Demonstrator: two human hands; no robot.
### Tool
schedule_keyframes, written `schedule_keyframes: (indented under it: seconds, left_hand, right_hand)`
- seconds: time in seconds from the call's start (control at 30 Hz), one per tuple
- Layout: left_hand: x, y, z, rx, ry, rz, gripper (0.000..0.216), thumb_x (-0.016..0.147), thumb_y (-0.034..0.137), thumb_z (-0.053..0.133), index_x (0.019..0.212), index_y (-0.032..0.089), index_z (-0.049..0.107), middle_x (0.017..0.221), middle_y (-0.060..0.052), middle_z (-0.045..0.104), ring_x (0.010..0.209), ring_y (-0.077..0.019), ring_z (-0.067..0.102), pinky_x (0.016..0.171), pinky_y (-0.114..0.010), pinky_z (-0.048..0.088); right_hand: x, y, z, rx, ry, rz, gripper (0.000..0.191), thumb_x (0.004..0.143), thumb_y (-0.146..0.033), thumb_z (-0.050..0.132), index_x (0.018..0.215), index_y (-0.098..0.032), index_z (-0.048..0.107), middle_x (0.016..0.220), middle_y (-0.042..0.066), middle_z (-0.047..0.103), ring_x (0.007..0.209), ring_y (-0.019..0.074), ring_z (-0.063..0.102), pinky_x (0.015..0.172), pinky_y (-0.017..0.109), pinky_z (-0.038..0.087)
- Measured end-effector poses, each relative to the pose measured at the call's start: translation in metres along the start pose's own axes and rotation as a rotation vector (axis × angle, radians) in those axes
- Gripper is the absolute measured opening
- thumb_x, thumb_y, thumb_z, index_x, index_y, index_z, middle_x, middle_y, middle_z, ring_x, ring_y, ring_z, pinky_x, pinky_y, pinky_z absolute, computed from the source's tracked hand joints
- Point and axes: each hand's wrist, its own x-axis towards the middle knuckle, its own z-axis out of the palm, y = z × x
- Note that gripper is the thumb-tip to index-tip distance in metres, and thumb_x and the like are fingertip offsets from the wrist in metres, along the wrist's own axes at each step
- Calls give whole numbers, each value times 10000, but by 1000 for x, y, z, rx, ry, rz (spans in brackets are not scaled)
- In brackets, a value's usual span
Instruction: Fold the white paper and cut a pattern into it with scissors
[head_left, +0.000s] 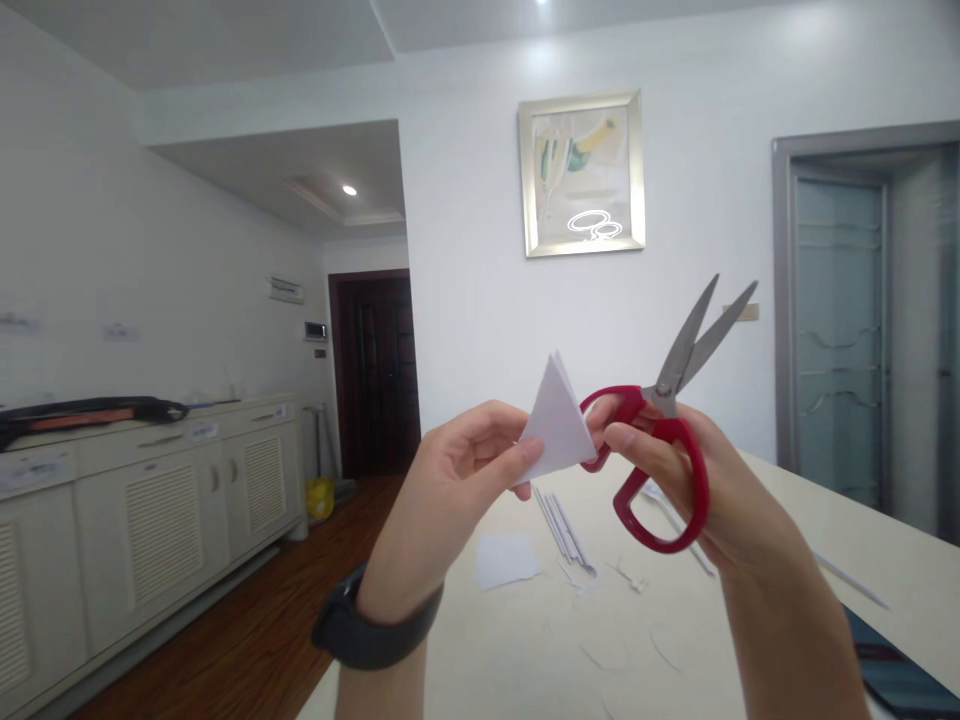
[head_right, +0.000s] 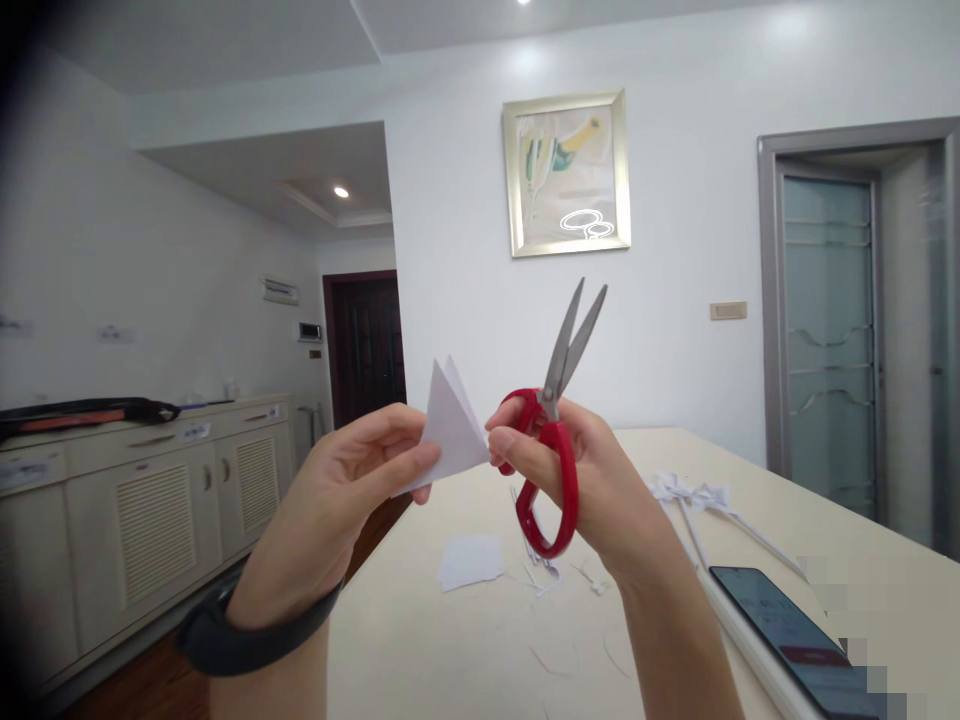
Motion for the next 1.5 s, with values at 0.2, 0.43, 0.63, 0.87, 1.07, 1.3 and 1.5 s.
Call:
schedule_keyframes:
  seconds: [0.2, 0.43, 0.63, 0.87, 1.07, 1.3, 1.5]
  left_hand:
    - [-1, 0, 0, 62, -26, -19, 102, 816, 251, 640, 816, 209, 733, 672, -5, 623, 585, -119, 497, 549, -214, 398]
    - [-4, -2, -2, 102, -46, -31, 165, 829, 302, 628, 923, 229, 743, 765, -23, 669, 626, -131, 524, 564, -229, 402]
    - [-4, -2, -1, 70, -75, -53, 190, 848, 324, 609, 990, 242, 706, 928, -44, 703, 758, -161, 611, 647, -250, 455]
    - [-2, 0, -4, 94, -3, 24, 85, 822, 266, 646, 866, 213, 695, 861, -23, 690, 740, -141, 602, 637, -215, 448]
    - [-2, -3, -6, 137, -15, 22, 67, 825, 272, 650, 838, 215, 684, 850, -5, 676, 755, -132, 608, 677, -213, 456]
    - [-5, -9, -9, 104, 59, 220, 104, 847, 177, 625, 822, 249, 697, 891, 34, 669, 846, -84, 607, 743, -140, 470]
    - [-5, -6, -4, 189, 124, 342, 175, 851, 123, 601, 802, 250, 711, 976, 22, 662, 918, -103, 613, 783, -160, 485]
  right_hand:
    - [1, 0, 6, -10, 100, 39, 120, 832, -275, 638, 767, -203, 567, 721, -2, 554, 664, 145, 482, 544, 242, 375]
    - [1, 3, 5, -23, 90, 20, 123, 830, -234, 629, 740, -205, 551, 663, -15, 547, 603, 135, 479, 534, 244, 377]
    - [1, 4, 5, 10, 73, 9, 157, 831, -191, 630, 712, -208, 528, 610, -34, 491, 584, 121, 435, 515, 229, 352]
    - [-2, 3, 7, 19, 73, -10, 154, 821, -177, 646, 712, -205, 541, 611, -38, 455, 574, 109, 392, 504, 219, 337]
    - [-1, 6, 6, 38, 133, -18, 135, 822, -231, 673, 744, -208, 566, 628, -42, 468, 581, 103, 401, 512, 211, 329]
    - [-4, -1, 4, 54, 63, -22, 199, 905, -287, 570, 726, -201, 567, 707, -20, 513, 695, 135, 471, 631, 250, 382]
    - [-5, 6, 1, 197, -123, 22, 230, 955, -253, 496, 751, -198, 588, 710, -17, 565, 704, 130, 515, 656, 237, 396]
